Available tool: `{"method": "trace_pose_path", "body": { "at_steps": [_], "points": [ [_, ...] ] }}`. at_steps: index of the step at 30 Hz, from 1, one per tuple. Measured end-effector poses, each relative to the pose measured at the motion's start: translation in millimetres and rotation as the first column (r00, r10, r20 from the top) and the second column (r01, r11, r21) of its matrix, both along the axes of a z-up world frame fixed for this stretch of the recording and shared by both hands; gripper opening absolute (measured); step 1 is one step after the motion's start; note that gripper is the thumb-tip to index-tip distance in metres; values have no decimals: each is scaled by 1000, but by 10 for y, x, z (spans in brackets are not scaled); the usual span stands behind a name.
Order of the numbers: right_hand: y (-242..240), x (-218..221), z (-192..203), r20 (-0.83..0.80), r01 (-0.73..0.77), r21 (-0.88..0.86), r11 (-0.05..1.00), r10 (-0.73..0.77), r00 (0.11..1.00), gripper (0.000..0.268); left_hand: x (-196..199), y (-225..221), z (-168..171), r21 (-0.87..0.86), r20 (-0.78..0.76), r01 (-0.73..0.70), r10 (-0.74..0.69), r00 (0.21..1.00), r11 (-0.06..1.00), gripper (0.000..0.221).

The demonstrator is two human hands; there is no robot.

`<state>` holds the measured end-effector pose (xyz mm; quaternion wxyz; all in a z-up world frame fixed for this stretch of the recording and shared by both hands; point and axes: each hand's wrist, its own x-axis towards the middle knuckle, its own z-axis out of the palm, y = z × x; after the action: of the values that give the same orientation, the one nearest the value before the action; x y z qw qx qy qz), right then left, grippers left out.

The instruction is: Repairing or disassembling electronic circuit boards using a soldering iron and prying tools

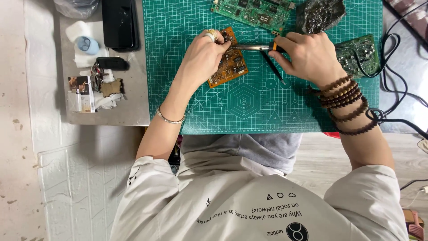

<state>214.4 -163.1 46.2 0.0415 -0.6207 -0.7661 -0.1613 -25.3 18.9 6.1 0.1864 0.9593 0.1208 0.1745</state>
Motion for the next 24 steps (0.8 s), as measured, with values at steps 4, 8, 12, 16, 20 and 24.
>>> {"method": "trace_pose_path", "body": {
  "at_steps": [4, 8, 12, 16, 20, 24],
  "points": [
    [-2, 16, -50, 83, 17, 43, 999, -20, 996, 38, 10, -22, 31, 74, -24, -16, 18, 1000, 997, 22],
    [-27, 48, -180, 115, 37, 68, 997, -45, 992, 40, 20, -42, 24, 110, -51, -42, 47, 998, 993, 20],
    [-62, 64, -313, 49, 23, 81, 996, -27, 998, 39, 22, -31, -73, 123, -13, -37, 39, 999, 992, 13],
    [-49, 76, -309, 100, -6, 155, 988, -9, 995, 40, 1, -5, -79, 130, -42, -51, 57, 998, 990, 27],
    [-61, 67, -254, 87, 24, 133, 991, -35, 996, 42, -50, -18, 95, 0, 62, -36, 36, 997, 999, 17],
    [-108, 108, -281, 89, 46, 126, 991, -58, 994, 40, -32, -24, 118, -19, 41, -55, 56, 998, 998, 18]
  ]
}}
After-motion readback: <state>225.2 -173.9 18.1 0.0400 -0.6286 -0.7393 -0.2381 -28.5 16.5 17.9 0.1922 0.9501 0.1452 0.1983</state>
